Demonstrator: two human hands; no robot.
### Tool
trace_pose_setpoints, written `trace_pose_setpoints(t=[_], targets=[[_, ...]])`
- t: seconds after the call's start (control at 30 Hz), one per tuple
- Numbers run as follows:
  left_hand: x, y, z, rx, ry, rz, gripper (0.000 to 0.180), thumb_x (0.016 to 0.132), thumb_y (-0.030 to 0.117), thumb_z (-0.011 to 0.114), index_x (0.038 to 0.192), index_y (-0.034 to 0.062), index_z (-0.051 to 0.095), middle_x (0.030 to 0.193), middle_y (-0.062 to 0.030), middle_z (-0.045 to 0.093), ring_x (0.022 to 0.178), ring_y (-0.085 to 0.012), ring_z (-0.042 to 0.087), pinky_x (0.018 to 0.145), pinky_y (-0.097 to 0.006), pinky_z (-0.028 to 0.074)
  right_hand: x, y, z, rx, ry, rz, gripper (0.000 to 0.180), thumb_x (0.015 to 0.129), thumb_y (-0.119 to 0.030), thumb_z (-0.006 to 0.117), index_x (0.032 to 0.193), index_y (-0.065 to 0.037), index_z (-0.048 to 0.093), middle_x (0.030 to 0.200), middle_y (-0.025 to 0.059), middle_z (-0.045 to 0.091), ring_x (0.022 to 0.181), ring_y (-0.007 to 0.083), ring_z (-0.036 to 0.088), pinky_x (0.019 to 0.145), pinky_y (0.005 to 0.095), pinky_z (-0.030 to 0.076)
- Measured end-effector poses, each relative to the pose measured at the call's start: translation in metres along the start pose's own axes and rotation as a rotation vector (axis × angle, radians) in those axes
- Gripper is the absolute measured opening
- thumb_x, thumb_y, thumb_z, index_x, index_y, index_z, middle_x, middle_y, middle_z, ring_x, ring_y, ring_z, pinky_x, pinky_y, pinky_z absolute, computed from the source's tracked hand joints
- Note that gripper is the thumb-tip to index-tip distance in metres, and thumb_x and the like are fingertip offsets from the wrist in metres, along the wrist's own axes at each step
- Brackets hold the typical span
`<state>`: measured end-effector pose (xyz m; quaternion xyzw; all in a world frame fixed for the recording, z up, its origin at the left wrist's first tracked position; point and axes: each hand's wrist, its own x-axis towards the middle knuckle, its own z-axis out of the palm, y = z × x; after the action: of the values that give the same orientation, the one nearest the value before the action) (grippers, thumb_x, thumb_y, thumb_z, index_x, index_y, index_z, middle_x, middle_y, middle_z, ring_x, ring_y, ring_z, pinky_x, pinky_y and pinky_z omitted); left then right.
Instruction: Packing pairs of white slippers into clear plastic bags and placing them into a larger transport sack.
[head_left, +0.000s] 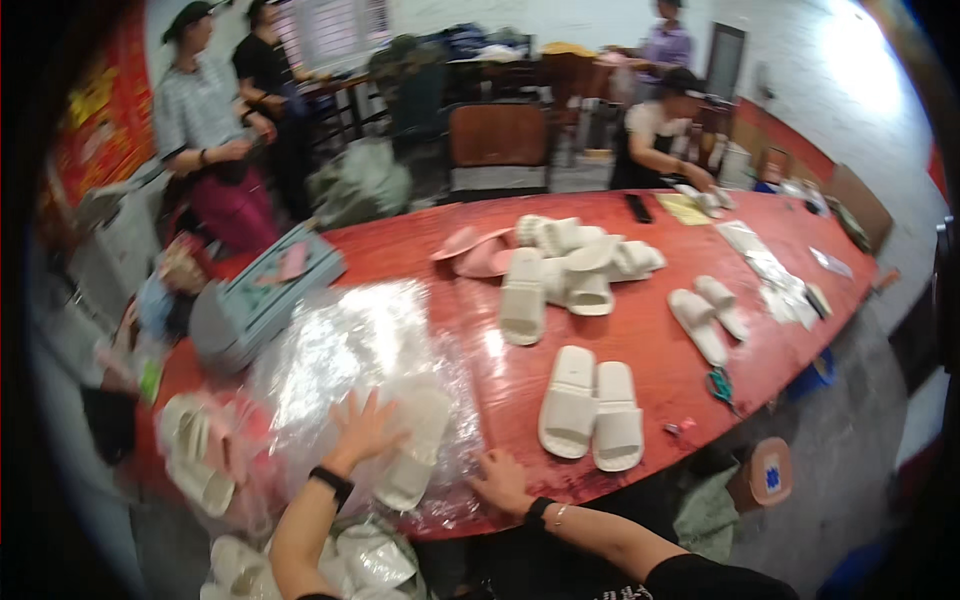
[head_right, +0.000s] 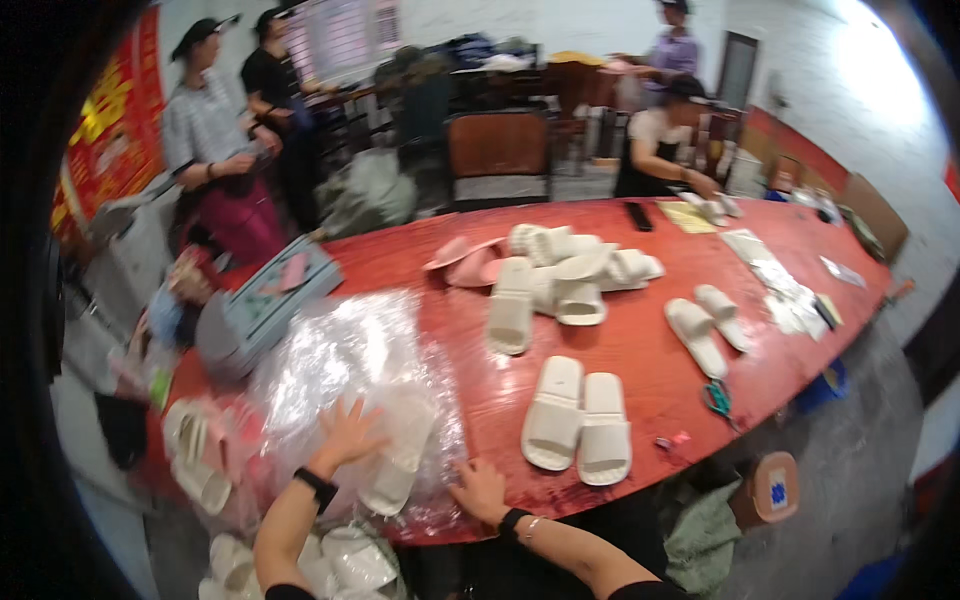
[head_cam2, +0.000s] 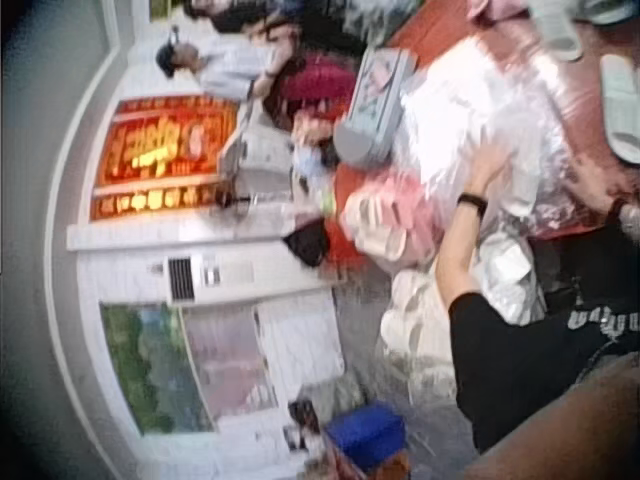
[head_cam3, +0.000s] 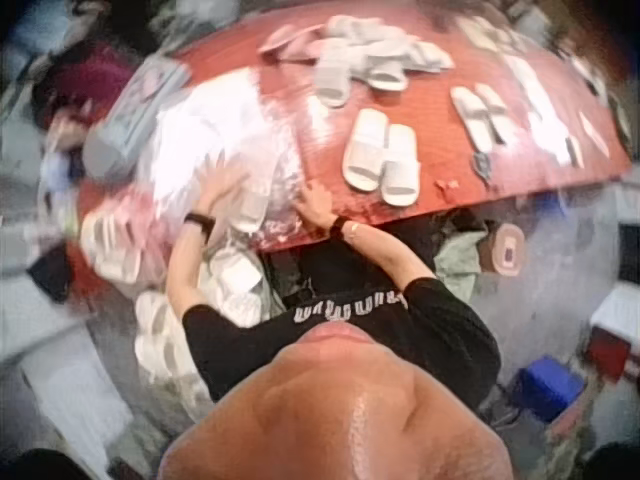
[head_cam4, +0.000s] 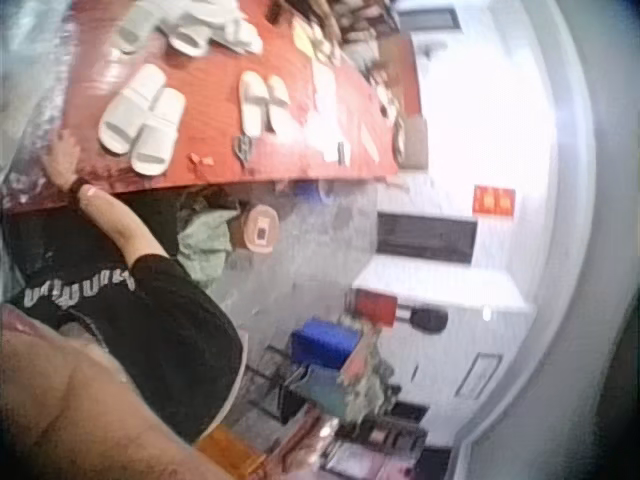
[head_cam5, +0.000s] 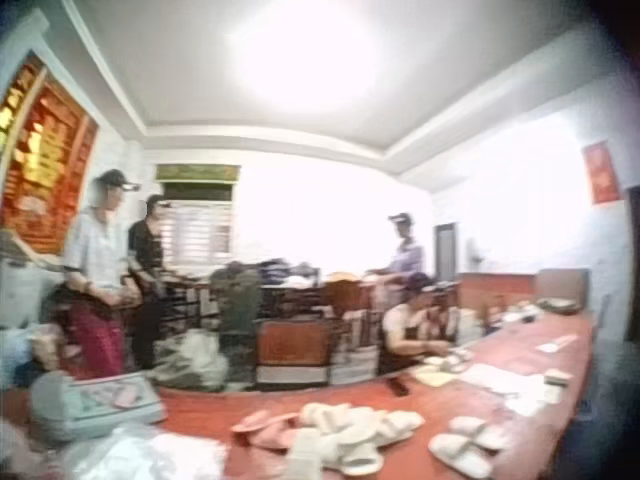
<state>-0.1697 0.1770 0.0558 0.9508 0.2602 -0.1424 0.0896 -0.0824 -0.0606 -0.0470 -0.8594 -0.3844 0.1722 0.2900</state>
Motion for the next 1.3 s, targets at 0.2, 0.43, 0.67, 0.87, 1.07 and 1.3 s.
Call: trace_pose_setpoints(t=[0.2,0.43,0.67,0.87,1.07,1.3], targets=[[0.005,-0.029,0.029,-0.200,-0.224,-0.069,0.084,0.069,0.060,0.055,0.138,0.0241,0.023,0.143,-0.0157,0.017,0.130,-0.0405,0.014,0.096,-0.066,0.008,0.002,0.001,-0.019,0.007,-0.006,-0.064,0.027,0.080,-0.034,0.055,0.101,-0.017,0.058,0.109,0.0086,0.048,0.098,0.0293,0.049,0.080,0.0442,0.041],[-0.007,0.004,0.046,-0.276,0.242,0.432,0.070,0.072,0.047,0.058,0.133,0.0220,0.033,0.141,-0.0182,0.020,0.129,-0.0395,0.018,0.095,-0.065,0.013,0.021,-0.003,-0.033,0.378,0.032,-0.291,0.020,0.081,-0.021,0.056,0.094,-0.007,0.058,0.112,0.0127,0.047,0.092,0.0288,0.054,0.078,0.0352,0.045],[-0.044,0.051,0.036,0.078,0.032,0.184,0.060,0.070,0.039,0.058,0.125,0.0185,0.043,0.138,-0.0111,0.028,0.127,-0.0392,0.019,0.095,-0.062,0.020,0.013,-0.029,-0.060,0.415,-0.017,-0.381,0.016,0.080,-0.014,0.058,0.089,-0.001,0.056,0.114,0.0149,0.046,0.084,0.0255,0.058,0.073,0.0310,0.047],[-0.034,0.042,0.031,-0.084,0.146,-0.018,0.056,0.065,0.038,0.062,0.115,0.0166,0.052,0.124,-0.0087,0.043,0.116,-0.0299,0.037,0.087,-0.053,0.034,0.006,-0.035,-0.087,0.417,0.010,-0.394,0.014,0.079,-0.010,0.056,0.089,0.000,0.052,0.112,0.0156,0.047,0.085,0.0299,0.056,0.072,0.0348,0.047],[0.002,-0.008,0.043,-0.476,0.374,-0.123,0.038,0.066,0.031,0.061,0.090,0.0014,0.062,0.083,-0.0151,0.061,0.072,-0.0317,0.058,0.065,-0.038,0.046,0.012,-0.015,-0.093,0.336,0.136,-0.497,0.013,0.077,-0.007,0.056,0.087,0.000,0.051,0.108,0.0158,0.049,0.084,0.0330,0.055,0.071,0.0356,0.046],[0.006,-0.064,0.019,-1.428,0.325,-0.107,0.024,0.070,0.019,0.057,0.077,-0.0038,0.063,0.067,-0.0104,0.061,0.059,-0.0188,0.056,0.057,-0.029,0.044,0.014,0.041,-0.121,0.239,0.281,-0.454,0.010,0.077,-0.006,0.057,0.083,0.000,0.053,0.102,0.0147,0.052,0.083,0.0323,0.055,0.069,0.0355,0.046]])
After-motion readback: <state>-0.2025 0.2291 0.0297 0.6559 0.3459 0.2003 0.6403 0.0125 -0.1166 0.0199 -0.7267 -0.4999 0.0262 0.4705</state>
